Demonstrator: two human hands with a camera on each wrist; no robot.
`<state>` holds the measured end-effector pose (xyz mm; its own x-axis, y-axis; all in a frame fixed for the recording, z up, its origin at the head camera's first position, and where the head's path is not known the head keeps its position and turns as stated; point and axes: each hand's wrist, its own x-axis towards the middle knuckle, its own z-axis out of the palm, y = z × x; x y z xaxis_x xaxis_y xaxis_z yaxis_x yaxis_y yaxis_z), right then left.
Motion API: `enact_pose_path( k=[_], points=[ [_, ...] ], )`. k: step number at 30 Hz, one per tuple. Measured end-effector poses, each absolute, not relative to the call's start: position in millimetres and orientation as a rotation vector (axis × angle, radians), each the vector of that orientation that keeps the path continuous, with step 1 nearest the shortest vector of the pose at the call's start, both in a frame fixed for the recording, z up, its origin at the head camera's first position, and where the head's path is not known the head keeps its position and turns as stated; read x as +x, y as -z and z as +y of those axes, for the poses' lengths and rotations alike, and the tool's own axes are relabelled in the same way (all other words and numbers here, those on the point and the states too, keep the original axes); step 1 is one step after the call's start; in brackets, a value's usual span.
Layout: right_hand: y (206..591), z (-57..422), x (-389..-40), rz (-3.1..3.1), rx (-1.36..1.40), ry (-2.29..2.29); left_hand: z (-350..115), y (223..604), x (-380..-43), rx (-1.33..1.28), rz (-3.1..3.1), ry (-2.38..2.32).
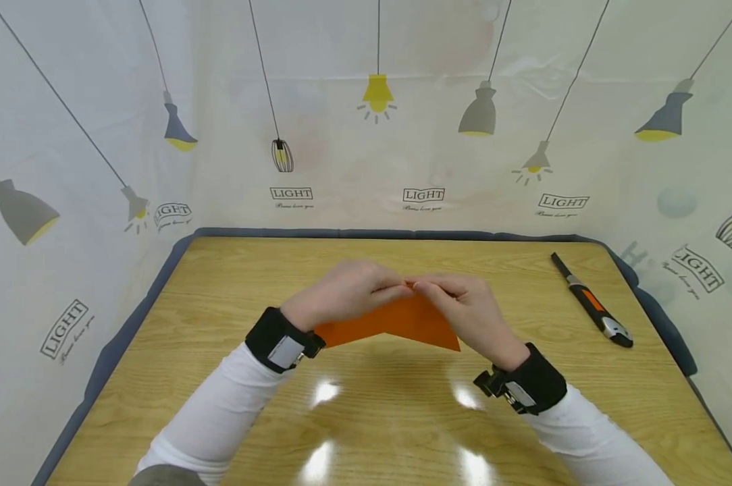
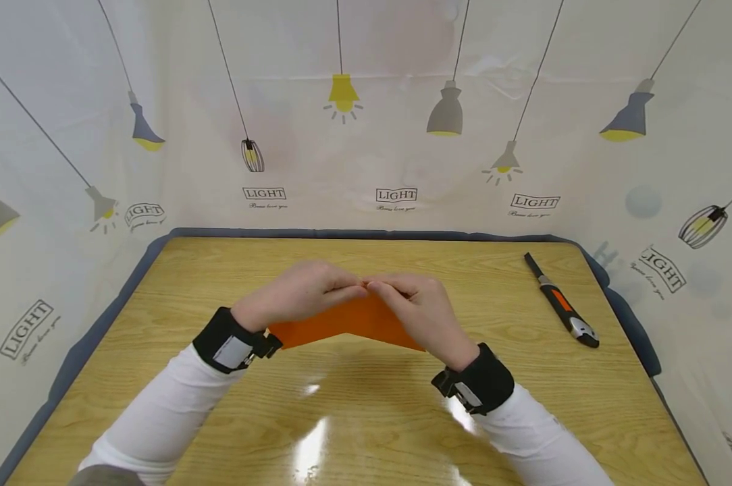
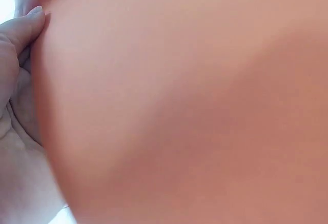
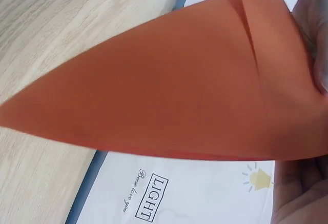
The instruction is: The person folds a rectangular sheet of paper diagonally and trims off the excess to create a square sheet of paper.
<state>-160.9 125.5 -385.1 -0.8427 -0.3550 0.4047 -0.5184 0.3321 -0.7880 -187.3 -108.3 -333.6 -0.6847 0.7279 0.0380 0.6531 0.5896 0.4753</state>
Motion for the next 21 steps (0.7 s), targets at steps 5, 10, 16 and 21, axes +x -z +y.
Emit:
enact_pose_path(
  k=[5,10,16,21],
  points=[
    [384.6,127.9,-160.2,-2.419,0.765,-1.494,-112.7,335.5,-189.3,1.134,2.636,-0.709],
    [384.7,128.0,-159.7,-2.450,0.764,-1.590,-114.5,337.0,-189.7,1.175,2.644,-0.704],
    [386.4,130.1,-160.3,-2.464,0.755,-1.608,-115.8,337.1,-190.1,1.174,2.633,-0.705],
    [385.5,134.7,-159.3,-2.471,0.720,-1.600,-122.0,337.6,-189.4,1.105,2.627,-0.710]
  ],
)
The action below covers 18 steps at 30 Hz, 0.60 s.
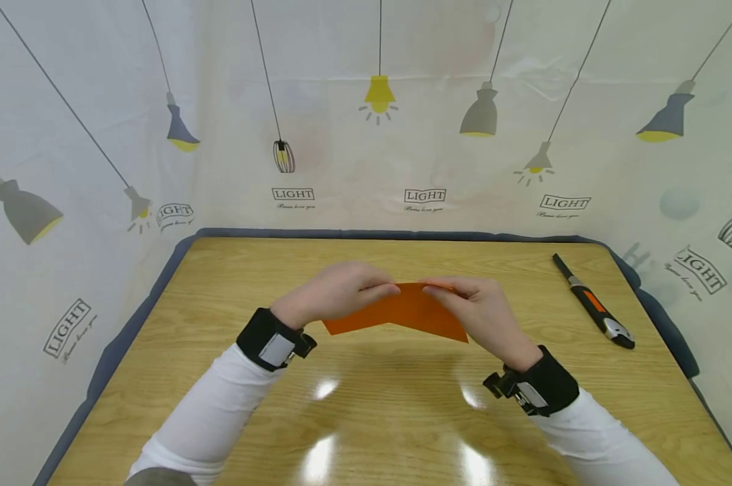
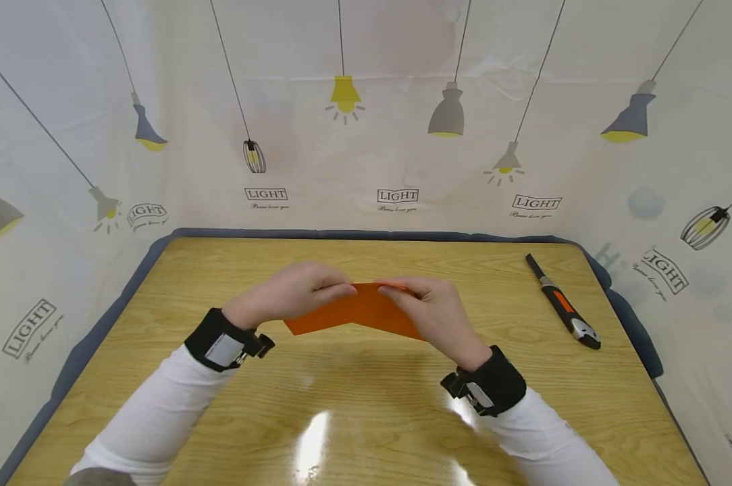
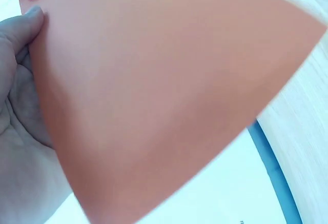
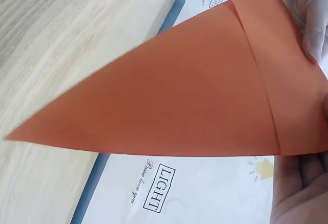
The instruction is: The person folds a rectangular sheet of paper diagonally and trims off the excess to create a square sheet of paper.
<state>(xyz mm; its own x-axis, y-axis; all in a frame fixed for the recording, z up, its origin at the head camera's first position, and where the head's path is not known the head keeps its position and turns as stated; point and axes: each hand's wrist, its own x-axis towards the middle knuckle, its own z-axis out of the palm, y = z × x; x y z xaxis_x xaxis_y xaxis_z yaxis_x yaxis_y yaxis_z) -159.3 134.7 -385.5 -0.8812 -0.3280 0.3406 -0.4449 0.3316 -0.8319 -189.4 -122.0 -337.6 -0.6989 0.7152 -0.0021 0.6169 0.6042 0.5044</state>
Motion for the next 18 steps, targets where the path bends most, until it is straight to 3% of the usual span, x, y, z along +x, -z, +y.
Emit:
enact_pose_path(
  k=[18],
  points=[
    [382.5,147.9,-156.4,-2.516,0.589,-1.582,-147.2,345.6,-188.7,1.046,2.587,-0.818]
  ],
)
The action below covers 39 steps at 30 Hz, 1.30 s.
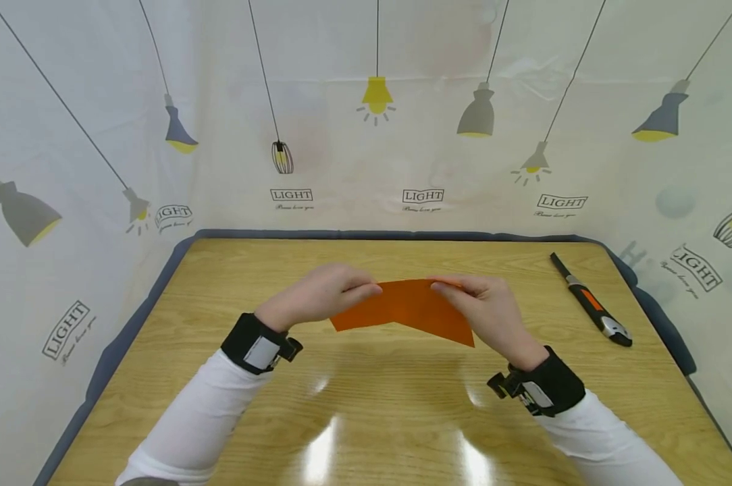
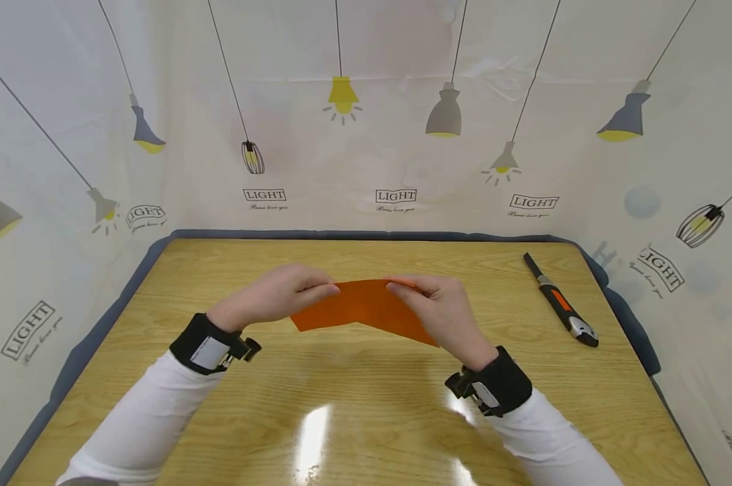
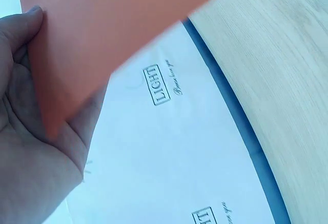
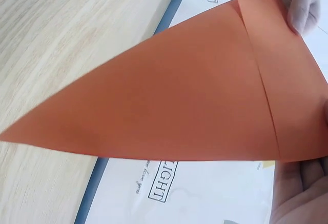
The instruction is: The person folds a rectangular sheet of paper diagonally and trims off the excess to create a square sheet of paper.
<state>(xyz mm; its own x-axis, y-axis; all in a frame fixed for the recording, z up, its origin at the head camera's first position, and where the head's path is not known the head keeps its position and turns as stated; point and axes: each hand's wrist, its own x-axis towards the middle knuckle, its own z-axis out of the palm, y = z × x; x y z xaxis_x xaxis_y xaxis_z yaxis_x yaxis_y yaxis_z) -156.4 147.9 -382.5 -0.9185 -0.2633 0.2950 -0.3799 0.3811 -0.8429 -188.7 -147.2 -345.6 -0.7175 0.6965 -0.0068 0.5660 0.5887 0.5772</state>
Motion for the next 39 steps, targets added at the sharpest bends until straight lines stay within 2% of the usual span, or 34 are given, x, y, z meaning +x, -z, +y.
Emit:
enact_pose_path(
  k=[11,19,25,39],
  points=[
    [379.9,167.3,-160.6,-2.493,0.481,-1.606,-170.5,352.3,-188.3,0.947,2.583,-0.913],
    [383.0,176.5,-167.0,-2.484,0.446,-1.620,-183.1,358.9,-191.1,0.776,2.504,-1.160],
    [382.3,177.6,-168.6,-2.537,0.378,-1.706,-186.8,363.8,-192.5,0.615,2.487,-1.364],
    [392.8,175.4,-177.6,-2.606,0.294,-1.903,-183.7,377.7,-196.2,0.434,2.513,-1.588]
  ],
)
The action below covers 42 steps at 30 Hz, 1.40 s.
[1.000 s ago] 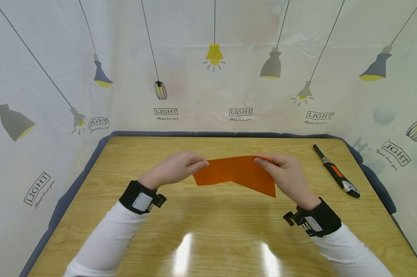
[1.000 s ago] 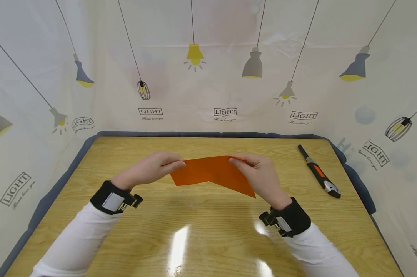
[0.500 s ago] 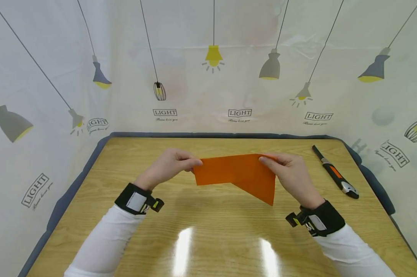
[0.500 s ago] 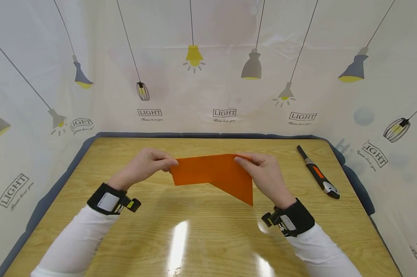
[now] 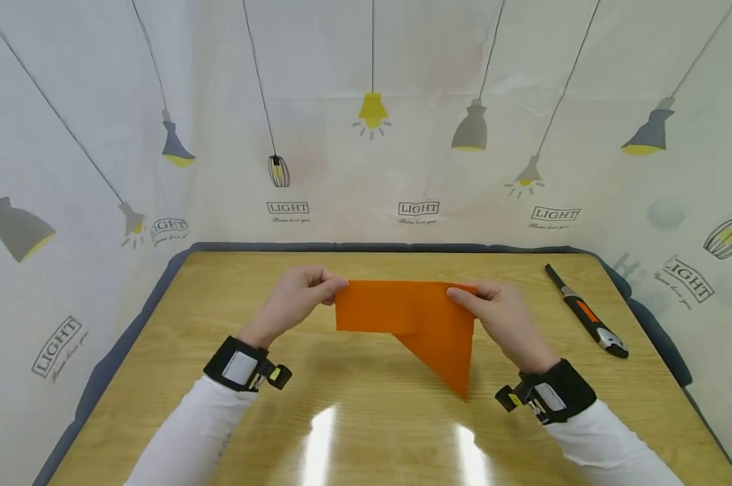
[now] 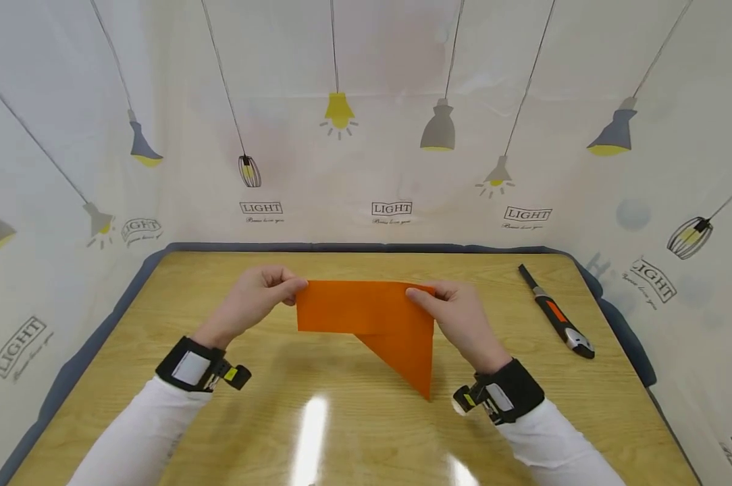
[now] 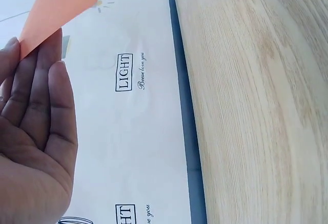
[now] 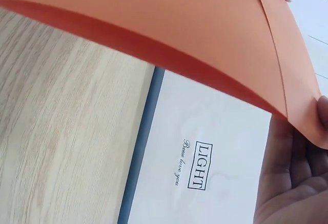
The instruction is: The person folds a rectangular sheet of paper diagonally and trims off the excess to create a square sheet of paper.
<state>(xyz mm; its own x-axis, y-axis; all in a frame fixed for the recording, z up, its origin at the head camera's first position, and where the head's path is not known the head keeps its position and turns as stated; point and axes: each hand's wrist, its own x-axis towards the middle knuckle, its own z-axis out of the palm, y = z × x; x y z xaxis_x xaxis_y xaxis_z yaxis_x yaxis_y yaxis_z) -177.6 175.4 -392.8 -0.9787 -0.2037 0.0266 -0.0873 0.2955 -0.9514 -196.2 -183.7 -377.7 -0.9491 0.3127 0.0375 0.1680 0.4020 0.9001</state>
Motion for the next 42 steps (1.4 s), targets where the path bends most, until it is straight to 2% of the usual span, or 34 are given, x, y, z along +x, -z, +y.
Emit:
enact_pose_path(
  k=[12,18,23,27,30,36,42],
  points=[
    [407.5,167.5,-180.3,2.466,-0.309,1.548,-184.9,389.4,-190.8,0.311,2.574,-1.610],
    [412.9,165.3,-190.6,2.518,-0.303,1.436,-178.7,398.1,-200.4,0.267,2.692,-1.512],
    [426.9,163.0,-201.3,2.493,-0.317,1.427,-154.4,405.0,-197.8,0.494,2.924,-1.115],
    [440.8,161.1,-207.8,2.506,-0.347,1.422,-117.3,416.3,-177.7,0.815,2.879,-0.697],
    [449.6,158.2,-212.8,2.589,-0.384,1.338,-90.8,432.1,-159.8,0.957,2.796,-0.441],
    [462.7,152.7,-218.5,2.684,-0.438,1.110,-66.2,463.6,-139.7,1.009,2.751,-0.143],
    [468.1,147.8,-218.4,2.683,-0.436,0.994,-62.7,471.0,-134.7,0.956,2.702,-0.092]
  ],
)
